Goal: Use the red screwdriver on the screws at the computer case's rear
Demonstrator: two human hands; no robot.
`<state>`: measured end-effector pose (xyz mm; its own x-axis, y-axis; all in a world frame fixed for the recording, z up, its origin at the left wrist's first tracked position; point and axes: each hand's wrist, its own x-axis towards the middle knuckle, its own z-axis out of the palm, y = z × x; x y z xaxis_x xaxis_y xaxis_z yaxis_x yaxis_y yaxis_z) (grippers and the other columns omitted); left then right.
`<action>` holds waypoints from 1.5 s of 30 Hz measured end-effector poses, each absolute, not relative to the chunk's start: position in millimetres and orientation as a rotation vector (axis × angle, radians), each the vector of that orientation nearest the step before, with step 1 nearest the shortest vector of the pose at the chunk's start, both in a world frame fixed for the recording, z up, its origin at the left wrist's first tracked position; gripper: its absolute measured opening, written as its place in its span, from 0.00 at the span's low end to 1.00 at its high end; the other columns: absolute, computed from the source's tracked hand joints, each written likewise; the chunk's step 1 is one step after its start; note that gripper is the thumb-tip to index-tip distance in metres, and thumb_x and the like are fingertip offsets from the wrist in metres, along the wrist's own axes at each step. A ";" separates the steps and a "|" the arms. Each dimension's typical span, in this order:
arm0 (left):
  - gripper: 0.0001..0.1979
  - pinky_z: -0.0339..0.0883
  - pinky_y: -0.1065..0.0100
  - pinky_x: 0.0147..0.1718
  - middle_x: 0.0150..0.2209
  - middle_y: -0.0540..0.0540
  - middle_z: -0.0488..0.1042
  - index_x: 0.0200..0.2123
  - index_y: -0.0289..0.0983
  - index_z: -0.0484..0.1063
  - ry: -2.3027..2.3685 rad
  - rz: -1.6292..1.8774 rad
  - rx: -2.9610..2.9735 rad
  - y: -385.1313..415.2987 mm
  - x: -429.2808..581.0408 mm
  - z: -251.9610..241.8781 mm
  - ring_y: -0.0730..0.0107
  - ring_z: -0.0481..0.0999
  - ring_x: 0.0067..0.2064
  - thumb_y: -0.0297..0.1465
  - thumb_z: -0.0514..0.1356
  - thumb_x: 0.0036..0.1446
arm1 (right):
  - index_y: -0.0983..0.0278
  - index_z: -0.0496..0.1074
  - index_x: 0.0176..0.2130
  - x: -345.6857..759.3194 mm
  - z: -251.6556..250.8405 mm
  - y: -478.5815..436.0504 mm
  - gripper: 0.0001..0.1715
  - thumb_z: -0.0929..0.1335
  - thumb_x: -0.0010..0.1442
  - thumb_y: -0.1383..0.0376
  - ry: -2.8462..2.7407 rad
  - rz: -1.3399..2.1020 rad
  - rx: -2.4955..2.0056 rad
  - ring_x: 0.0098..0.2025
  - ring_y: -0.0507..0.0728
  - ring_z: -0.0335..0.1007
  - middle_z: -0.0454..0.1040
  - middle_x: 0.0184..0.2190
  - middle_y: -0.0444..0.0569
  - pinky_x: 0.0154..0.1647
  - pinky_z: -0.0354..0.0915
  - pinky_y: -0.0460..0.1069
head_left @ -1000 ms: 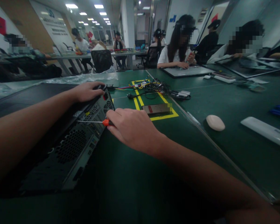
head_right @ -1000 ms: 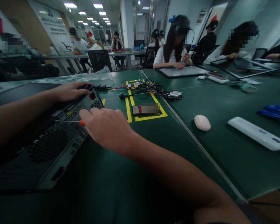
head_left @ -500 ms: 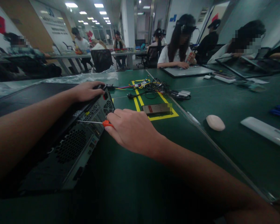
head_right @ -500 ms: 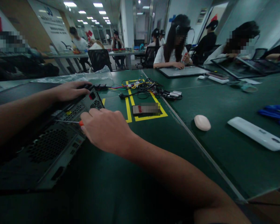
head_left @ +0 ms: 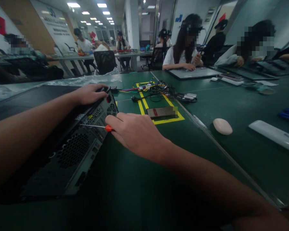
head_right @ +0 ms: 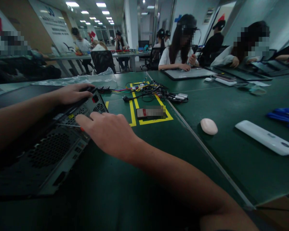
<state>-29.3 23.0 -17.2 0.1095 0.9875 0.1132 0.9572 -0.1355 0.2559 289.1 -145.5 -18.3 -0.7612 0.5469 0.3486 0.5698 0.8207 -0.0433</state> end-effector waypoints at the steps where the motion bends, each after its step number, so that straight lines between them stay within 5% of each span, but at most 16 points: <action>1: 0.48 0.71 0.39 0.75 0.73 0.39 0.83 0.78 0.44 0.80 1.987 0.387 2.253 23.3 -29.0 -17.1 0.24 0.80 0.72 0.57 0.63 0.58 | 0.59 0.78 0.67 288.9 -18.8 -145.2 0.18 0.62 0.89 0.64 -2.656 -0.095 -0.841 0.52 0.62 0.85 0.87 0.53 0.51 0.35 0.60 0.54; 15: 0.47 0.70 0.38 0.76 0.73 0.40 0.83 0.78 0.47 0.80 1.967 0.380 2.260 21.2 -27.5 -16.3 0.24 0.79 0.72 0.58 0.63 0.59 | 0.60 0.78 0.65 288.6 -12.4 -148.5 0.19 0.61 0.89 0.66 -2.688 -0.053 -0.874 0.52 0.61 0.87 0.88 0.53 0.51 0.36 0.62 0.53; 23: 0.51 0.65 0.42 0.78 0.80 0.35 0.75 0.82 0.37 0.72 1.976 0.266 2.272 14.7 -20.8 -10.6 0.28 0.76 0.75 0.59 0.57 0.64 | 0.62 0.79 0.61 289.1 -13.9 -148.3 0.19 0.61 0.89 0.67 -2.662 -0.091 -0.841 0.51 0.61 0.87 0.89 0.51 0.51 0.34 0.60 0.54; 31: 0.53 0.65 0.37 0.78 0.79 0.34 0.75 0.81 0.35 0.73 1.990 0.286 2.254 12.9 -18.3 -10.1 0.23 0.77 0.75 0.59 0.57 0.62 | 0.61 0.80 0.61 290.2 -10.9 -151.1 0.18 0.61 0.89 0.65 -2.659 -0.076 -0.858 0.53 0.60 0.86 0.89 0.51 0.51 0.37 0.62 0.53; 37: 0.49 0.70 0.38 0.76 0.74 0.40 0.82 0.78 0.48 0.79 1.984 0.381 2.229 19.5 -25.5 -14.6 0.23 0.79 0.73 0.59 0.63 0.57 | 0.63 0.81 0.58 290.1 -8.7 -151.4 0.18 0.62 0.89 0.65 -2.655 -0.060 -0.866 0.53 0.61 0.85 0.89 0.52 0.52 0.37 0.61 0.54; 45: 0.50 0.70 0.38 0.76 0.74 0.39 0.82 0.79 0.47 0.79 1.958 0.396 2.239 21.0 -28.0 -16.0 0.21 0.79 0.73 0.60 0.62 0.57 | 0.64 0.84 0.52 289.4 -9.7 -148.0 0.24 0.62 0.90 0.58 -2.613 0.004 -0.899 0.54 0.64 0.85 0.88 0.51 0.56 0.38 0.63 0.54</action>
<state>-28.0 21.0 -16.0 0.1178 0.9876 0.1042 0.9505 -0.1425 0.2761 289.4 -148.0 -9.7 -0.7250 0.5941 0.3483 0.5931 0.7957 -0.1226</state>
